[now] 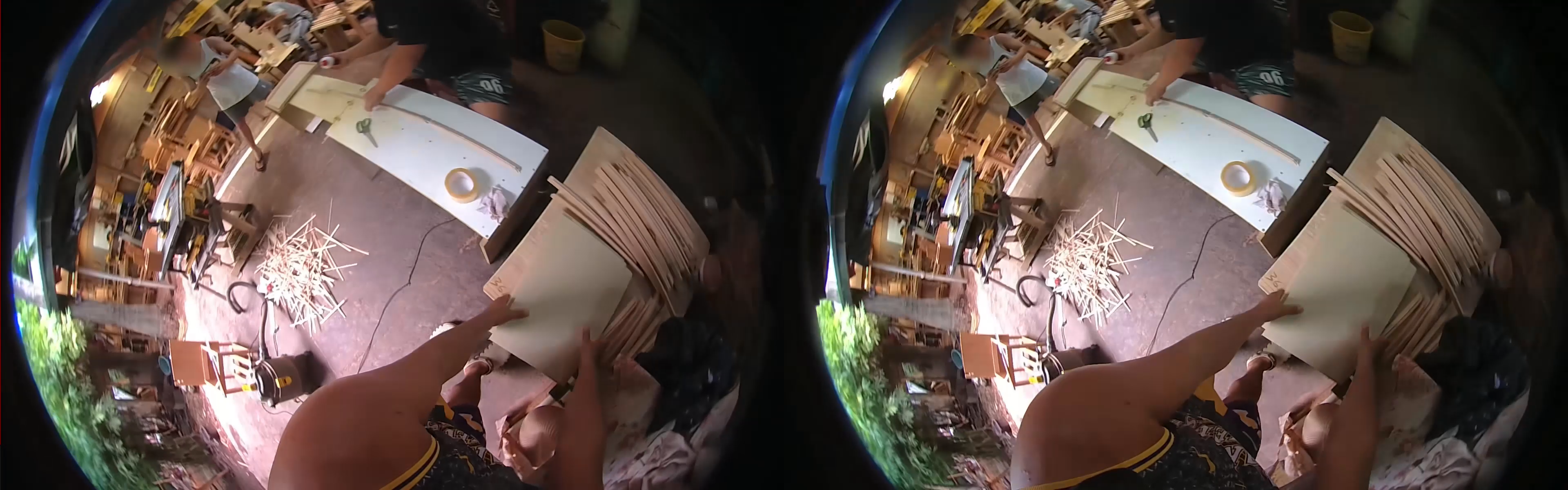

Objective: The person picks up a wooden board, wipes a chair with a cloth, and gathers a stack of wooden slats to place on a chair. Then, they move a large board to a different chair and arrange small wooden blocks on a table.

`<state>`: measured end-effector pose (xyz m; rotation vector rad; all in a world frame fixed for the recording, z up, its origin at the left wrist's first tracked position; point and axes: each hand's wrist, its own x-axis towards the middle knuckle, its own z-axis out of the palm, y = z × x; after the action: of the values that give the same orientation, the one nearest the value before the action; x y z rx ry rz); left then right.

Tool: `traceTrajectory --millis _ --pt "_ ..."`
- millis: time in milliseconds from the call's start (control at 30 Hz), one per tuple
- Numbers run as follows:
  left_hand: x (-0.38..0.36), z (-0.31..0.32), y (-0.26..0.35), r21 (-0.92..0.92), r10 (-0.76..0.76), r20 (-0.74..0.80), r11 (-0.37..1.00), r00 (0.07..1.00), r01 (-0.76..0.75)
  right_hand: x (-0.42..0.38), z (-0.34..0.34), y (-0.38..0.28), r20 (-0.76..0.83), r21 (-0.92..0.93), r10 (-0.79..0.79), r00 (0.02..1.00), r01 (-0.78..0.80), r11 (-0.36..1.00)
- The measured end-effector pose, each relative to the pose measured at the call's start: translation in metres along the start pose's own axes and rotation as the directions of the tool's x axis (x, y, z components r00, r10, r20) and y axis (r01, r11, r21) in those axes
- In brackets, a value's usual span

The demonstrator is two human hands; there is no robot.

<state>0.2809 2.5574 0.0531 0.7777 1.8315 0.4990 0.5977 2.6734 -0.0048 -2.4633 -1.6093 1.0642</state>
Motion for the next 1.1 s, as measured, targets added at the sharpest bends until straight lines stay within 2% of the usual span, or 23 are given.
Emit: traceTrajectory --millis 67,133,200,233,300,333,400,467,533,600,667,733,800,833,900,1000,1033,1067,1100 --pt "-0.01 0.004 0.006 -0.373 0.068 0.106 0.928 0.992 -0.024 -0.024 -0.005 -0.018 -0.041 -0.017 0.004 0.999 -0.004 1.0" --pt "-0.021 0.007 0.014 -0.381 0.057 0.087 0.924 0.995 -0.02 -0.028 -0.01 -0.025 -0.093 -0.026 0.011 0.996 -0.013 1.0" --pt "-0.036 0.004 0.02 -0.389 0.039 0.068 0.921 0.997 -0.009 -0.031 -0.013 -0.021 -0.024 0.191 -0.079 0.997 0.082 0.978" --pt "-0.042 0.005 0.024 -0.408 0.022 0.073 0.913 0.997 0.01 -0.03 -0.018 -0.019 -0.028 0.187 -0.087 0.996 0.09 0.978" --pt "-0.049 0.003 0.025 -0.435 0.018 0.078 0.9 0.997 0.018 -0.035 -0.036 -0.024 0.107 0.128 -0.049 0.993 0.035 0.991" --pt "-0.051 0.001 0.02 -0.385 0.011 0.056 0.923 0.998 0.011 -0.039 -0.037 -0.023 0.128 0.139 -0.055 0.99 0.037 0.99" --pt "-0.057 0.0 0.012 -0.34 0.02 0.035 0.94 0.999 -0.007 -0.051 -0.035 -0.024 0.175 0.277 -0.076 0.982 0.025 0.961" --pt "-0.073 -0.011 0.005 -0.459 0.139 0.071 0.884 0.988 -0.091 -0.067 -0.034 -0.021 0.24 0.495 -0.1 0.966 -0.033 0.868" --pt "-0.09 -0.028 0.002 -0.443 0.185 0.066 0.886 0.981 -0.138 -0.078 -0.027 -0.016 0.335 0.698 -0.162 0.928 -0.129 0.705" --pt "-0.114 -0.053 0.002 -0.448 0.204 0.011 0.876 0.979 -0.177 -0.111 -0.04 -0.014 0.38 0.803 -0.246 0.892 -0.186 0.566" --pt "-0.139 -0.08 0.001 -0.44 0.243 0.122 0.882 0.962 -0.167 -0.204 -0.078 -0.066 0.281 0.696 -0.125 0.952 -0.112 0.71" --pt "-0.17 -0.108 0.001 -0.403 0.343 0.093 0.872 0.935 -0.279 -0.229 -0.075 -0.071 0.225 0.716 -0.166 0.96 -0.047 0.697" --pt "-0.176 -0.114 -0.022 -0.446 0.456 0.087 0.813 0.886 -0.375 -0.258 -0.071 -0.075 0.159 0.726 -0.205 0.966 0.027 0.687" --pt "-0.185 -0.121 -0.031 -0.455 0.46 0.062 0.803 0.886 -0.385 -0.27 -0.068 -0.078 0.127 0.718 -0.223 0.967 0.065 0.693" --pt "-0.209 -0.15 -0.048 -0.638 0.665 0.01 0.579 0.746 -0.508 -0.292 -0.057 -0.088 0.069 0.69 -0.262 0.963 0.144 0.71" --pt "-0.232 -0.199 -0.053 -0.609 0.707 -0.089 0.519 0.702 -0.6 -0.317 -0.035 -0.091 0.009 0.584 -0.295 0.955 0.234 0.777" --pt "-0.256 -0.223 -0.045 -0.559 0.632 -0.172 0.569 0.755 -0.603 -0.324 -0.026 -0.08 -0.032 0.487 -0.29 0.956 0.269 0.831" --pt "-0.282 -0.258 -0.041 -0.508 0.571 -0.236 0.617 0.786 -0.601 -0.325 -0.012 -0.072 -0.071 0.258 -0.301 0.951 0.309 0.915" --pt "-0.283 -0.284 -0.045 -0.409 0.374 0.049 0.853 0.926 -0.323 -0.331 0.009 -0.071 -0.078 -0.192 -0.361 0.929 0.342 0.92"
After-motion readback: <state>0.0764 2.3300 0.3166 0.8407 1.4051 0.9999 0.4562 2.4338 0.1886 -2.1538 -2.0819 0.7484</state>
